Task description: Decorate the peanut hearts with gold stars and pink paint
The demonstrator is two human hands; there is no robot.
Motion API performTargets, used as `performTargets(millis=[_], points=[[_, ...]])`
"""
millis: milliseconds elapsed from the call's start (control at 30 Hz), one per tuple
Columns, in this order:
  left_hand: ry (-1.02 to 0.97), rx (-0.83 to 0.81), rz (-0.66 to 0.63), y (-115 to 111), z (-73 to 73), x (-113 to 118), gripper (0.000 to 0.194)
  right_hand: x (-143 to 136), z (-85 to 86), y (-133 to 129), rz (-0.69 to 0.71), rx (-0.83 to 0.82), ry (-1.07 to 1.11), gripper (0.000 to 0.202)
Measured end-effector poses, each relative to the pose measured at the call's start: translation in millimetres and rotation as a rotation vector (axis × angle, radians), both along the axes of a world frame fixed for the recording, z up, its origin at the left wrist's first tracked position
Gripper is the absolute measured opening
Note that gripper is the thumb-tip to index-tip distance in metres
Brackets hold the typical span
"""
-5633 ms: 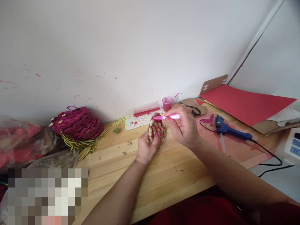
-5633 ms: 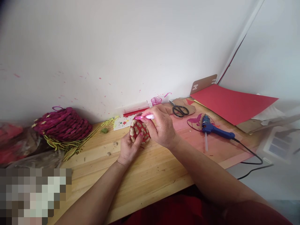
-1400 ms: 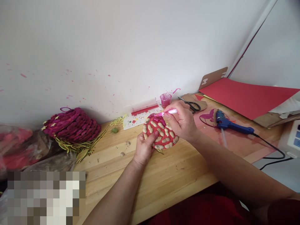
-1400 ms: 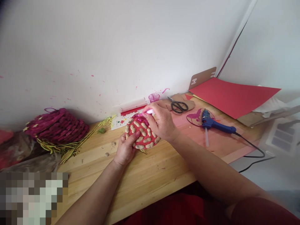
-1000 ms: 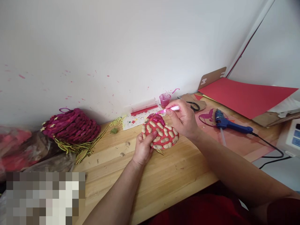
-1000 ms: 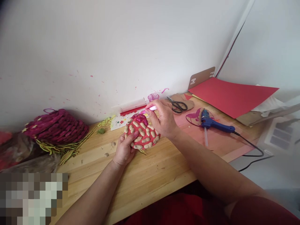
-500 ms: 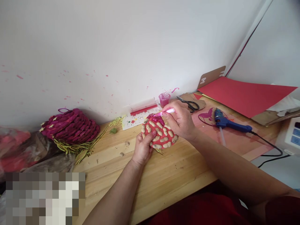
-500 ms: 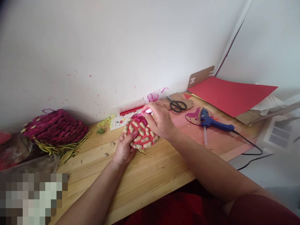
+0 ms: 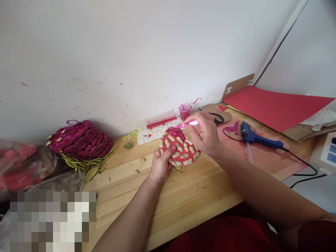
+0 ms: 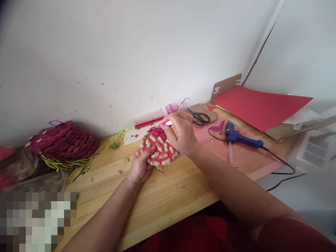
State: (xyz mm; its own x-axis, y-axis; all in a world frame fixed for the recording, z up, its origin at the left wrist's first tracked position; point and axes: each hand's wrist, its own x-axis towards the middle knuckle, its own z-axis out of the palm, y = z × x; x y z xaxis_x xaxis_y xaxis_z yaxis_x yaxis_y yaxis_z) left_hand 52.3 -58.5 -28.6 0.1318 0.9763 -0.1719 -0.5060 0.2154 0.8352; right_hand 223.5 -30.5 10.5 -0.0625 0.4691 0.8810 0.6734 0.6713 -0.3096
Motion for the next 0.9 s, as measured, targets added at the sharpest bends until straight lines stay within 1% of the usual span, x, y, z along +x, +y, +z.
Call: performTargets(millis=[133,367,467,600,667,767,900], points=[[0.019,0.005,0.002,0.5,-2.2,-1.4,0.055,1.9,-0.8,2.6,0.025,-0.010,0.042,0.002],[0.025,0.029,-0.020,1.5,-4.5,-3.1,0.053,4.1,-2.9,5.9,0.045,-0.058,0.150,0.008],[0.019,0.036,-0.023,1.9,-5.5,-3.2,0.054,4.3,-2.9,6.2,0.062,-0.063,0.137,0.007],[0.023,0.038,-0.023,2.1,-7.4,-3.9,0.054,4.9,-2.8,6.7,0.018,-0.070,0.136,0.008],[0.023,0.033,-0.024,1.8,-7.7,-4.2,0.053,4.9,-2.9,6.9,0.031,-0.068,0.137,0.008],[0.019,0.030,-0.028,1.4,-6.8,-3.8,0.052,4.5,-3.4,7.0,0.059,-0.041,0.114,0.006],[0.011,0.021,-0.014,1.5,-4.4,-2.4,0.054,5.0,-3.3,6.4,0.023,-0.023,0.093,0.005]])
